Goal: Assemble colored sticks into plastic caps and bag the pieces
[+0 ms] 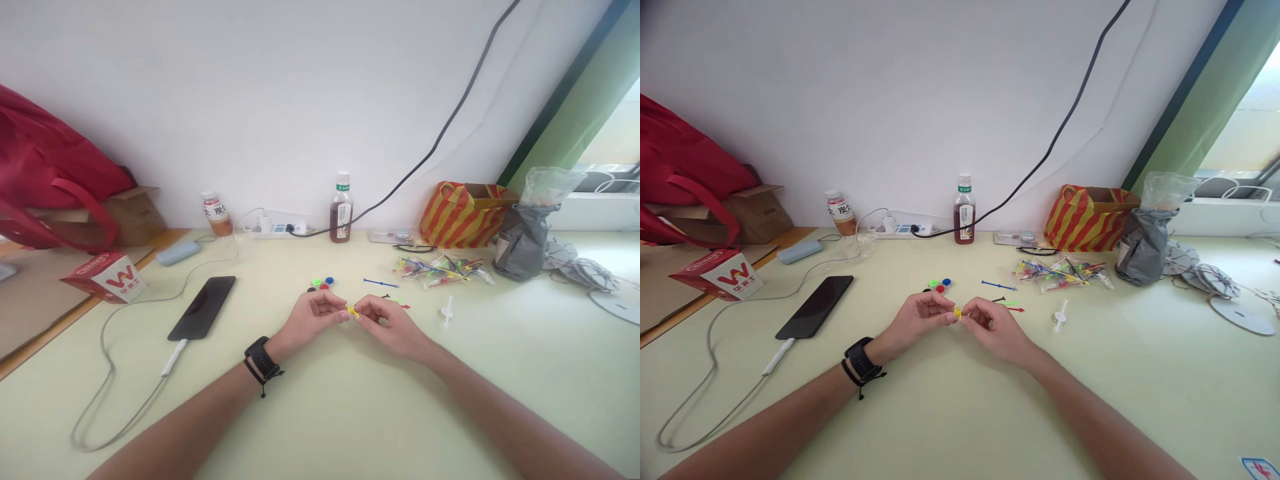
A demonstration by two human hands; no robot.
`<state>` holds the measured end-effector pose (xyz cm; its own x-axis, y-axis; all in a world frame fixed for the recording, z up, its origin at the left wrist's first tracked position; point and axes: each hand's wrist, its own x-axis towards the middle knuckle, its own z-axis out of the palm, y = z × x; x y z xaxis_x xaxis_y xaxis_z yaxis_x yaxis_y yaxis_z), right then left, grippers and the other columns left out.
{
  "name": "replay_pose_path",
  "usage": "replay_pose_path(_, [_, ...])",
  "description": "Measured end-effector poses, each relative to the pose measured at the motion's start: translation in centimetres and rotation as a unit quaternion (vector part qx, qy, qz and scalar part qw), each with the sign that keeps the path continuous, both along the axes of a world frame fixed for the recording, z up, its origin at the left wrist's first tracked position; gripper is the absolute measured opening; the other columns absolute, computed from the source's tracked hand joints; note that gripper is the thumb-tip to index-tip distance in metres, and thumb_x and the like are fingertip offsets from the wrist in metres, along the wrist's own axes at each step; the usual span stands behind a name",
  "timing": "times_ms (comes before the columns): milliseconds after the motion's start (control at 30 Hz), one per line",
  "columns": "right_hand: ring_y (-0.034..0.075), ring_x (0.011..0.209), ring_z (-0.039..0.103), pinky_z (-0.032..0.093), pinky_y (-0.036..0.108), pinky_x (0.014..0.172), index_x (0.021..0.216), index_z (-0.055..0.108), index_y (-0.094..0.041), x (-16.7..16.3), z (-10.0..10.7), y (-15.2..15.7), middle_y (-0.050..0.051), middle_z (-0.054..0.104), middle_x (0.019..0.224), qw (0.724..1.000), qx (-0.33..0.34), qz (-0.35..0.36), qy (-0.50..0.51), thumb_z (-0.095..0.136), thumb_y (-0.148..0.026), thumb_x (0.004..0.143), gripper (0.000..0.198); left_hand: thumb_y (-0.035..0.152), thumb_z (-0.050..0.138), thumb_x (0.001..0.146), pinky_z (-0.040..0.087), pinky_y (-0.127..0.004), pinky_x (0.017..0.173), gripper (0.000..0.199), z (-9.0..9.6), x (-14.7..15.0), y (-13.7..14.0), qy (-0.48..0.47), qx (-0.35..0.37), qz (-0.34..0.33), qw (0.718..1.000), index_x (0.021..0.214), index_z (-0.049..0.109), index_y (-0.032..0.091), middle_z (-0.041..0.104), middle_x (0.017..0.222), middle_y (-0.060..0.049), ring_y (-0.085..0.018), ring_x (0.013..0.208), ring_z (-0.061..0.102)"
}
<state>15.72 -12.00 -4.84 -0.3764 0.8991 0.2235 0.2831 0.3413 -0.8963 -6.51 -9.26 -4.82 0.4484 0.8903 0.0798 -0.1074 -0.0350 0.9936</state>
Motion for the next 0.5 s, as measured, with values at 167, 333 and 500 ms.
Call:
replay_pose_path(167, [0.014, 0.068, 0.05, 0.044, 0.029, 0.066, 0.128, 0.057, -0.027, -0.01, -0.13, -0.19, -0.003, 0.058, 0.082, 0.999, -0.016, -0.027, 0.045, 0.062, -0.039, 0.097, 0.034, 0.031, 0.089, 0.077, 0.06, -0.034, 0.088, 0.028, -0.04, -0.05, 0.14, -0.005, 0.002, 0.015, 1.0, 0.096, 0.075, 0.015, 0.077, 0.092, -0.006, -0.019, 0.087, 0.074])
replay_pose_path(333, [0.013, 0.06, 0.046, 0.039, 0.029, 0.059, 0.077, 0.066, -0.021, 0.24, -0.07, -0.15, -0.001, 0.057, 0.072, 0.997, -0.053, -0.003, 0.054, 0.058, -0.05, 0.098, 0.037, 0.034, 0.09, 0.075, 0.06, -0.037, 0.09, 0.031, 0.02, -0.08, 0.25, 0.003, 0.011, 0.041, 0.999, 0.095, 0.075, 0.014, 0.076, 0.095, -0.008, -0.02, 0.089, 0.074])
replay_pose_path(500, [0.012, 0.052, 0.036, 0.034, 0.03, 0.055, 0.052, 0.043, -0.021, 0.48, 0.56, -0.06, -0.003, 0.042, 0.052, 0.995, -0.074, 0.028, 0.067, 0.057, -0.06, 0.096, 0.061, 0.036, 0.09, 0.075, 0.06, -0.039, 0.089, 0.033, -0.08, -0.09, 0.25, 0.006, 0.012, 0.044, 0.999, 0.095, 0.075, 0.014, 0.078, 0.096, -0.01, -0.022, 0.09, 0.074])
